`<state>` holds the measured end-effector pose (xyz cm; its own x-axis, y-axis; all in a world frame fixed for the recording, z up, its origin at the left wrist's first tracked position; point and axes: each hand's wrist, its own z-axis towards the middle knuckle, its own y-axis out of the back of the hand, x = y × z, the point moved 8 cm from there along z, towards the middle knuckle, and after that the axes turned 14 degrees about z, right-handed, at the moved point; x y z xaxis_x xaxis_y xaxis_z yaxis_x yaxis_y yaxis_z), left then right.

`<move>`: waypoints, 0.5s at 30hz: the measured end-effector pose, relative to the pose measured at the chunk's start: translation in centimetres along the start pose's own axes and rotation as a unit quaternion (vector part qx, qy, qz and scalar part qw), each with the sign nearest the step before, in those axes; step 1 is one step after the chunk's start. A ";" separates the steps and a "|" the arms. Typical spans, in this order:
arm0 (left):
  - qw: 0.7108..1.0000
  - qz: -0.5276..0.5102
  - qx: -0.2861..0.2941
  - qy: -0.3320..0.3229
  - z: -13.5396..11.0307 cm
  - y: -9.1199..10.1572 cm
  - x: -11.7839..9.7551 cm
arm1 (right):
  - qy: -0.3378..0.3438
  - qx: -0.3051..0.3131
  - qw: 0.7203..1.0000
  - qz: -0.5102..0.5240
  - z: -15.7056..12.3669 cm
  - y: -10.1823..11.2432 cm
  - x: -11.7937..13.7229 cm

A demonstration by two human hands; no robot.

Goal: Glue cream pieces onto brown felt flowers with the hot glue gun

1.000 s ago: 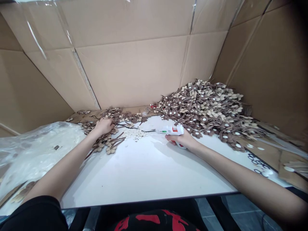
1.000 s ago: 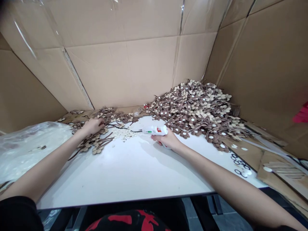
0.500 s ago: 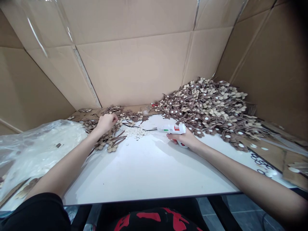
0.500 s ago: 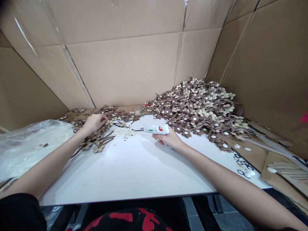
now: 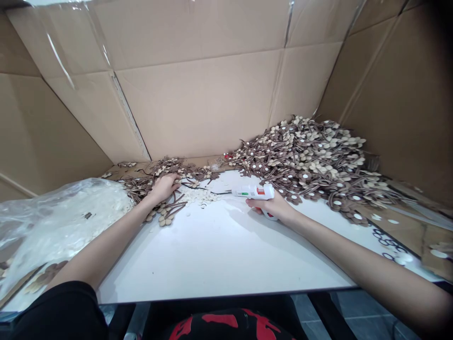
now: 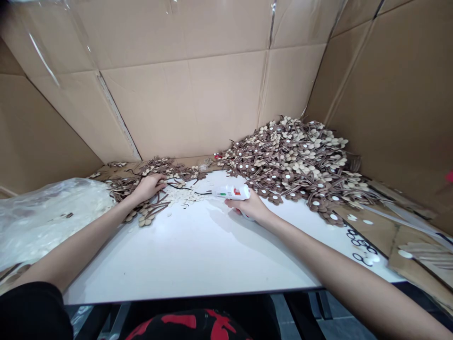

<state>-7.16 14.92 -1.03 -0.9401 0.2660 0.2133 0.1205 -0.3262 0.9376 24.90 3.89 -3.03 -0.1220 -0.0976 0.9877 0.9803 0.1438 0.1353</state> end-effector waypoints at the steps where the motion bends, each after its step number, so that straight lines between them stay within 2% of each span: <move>1: 1.000 -0.002 -0.014 0.000 -0.1 0.5 -0.1 | 0.002 0.002 1.000 0.002 0.0 0.0 0.1; 5: 0.992 0.025 -0.121 0.002 -0.8 4.2 -1.3 | 0.010 0.006 1.000 0.011 -0.1 -0.2 0.5; 8: 0.981 0.017 -0.193 -0.027 -1.9 7.3 -4.4 | 0.006 -0.005 1.000 0.009 -0.2 -0.1 0.7; 10: 0.978 0.001 -0.197 -0.071 -3.0 8.4 -7.7 | 0.000 -0.015 1.000 0.005 -0.2 0.1 0.7; 11: 0.975 0.000 -0.191 -0.113 -3.7 8.7 -9.9 | -0.002 -0.023 1.000 0.004 -0.2 0.2 0.8; 13: 0.962 0.013 -0.160 -0.219 -5.5 8.5 -14.4 | -0.004 -0.038 0.999 0.005 -0.2 0.5 0.8; 15: 0.953 0.035 -0.114 -0.278 -7.1 7.9 -17.5 | -0.003 -0.046 0.999 0.007 -0.2 0.7 0.8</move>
<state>7.97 1.21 0.68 -0.6096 0.6553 0.4461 0.0449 -0.5333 0.8448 25.51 3.70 -2.21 -0.1089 -0.0911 0.9899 0.9921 0.0530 0.1140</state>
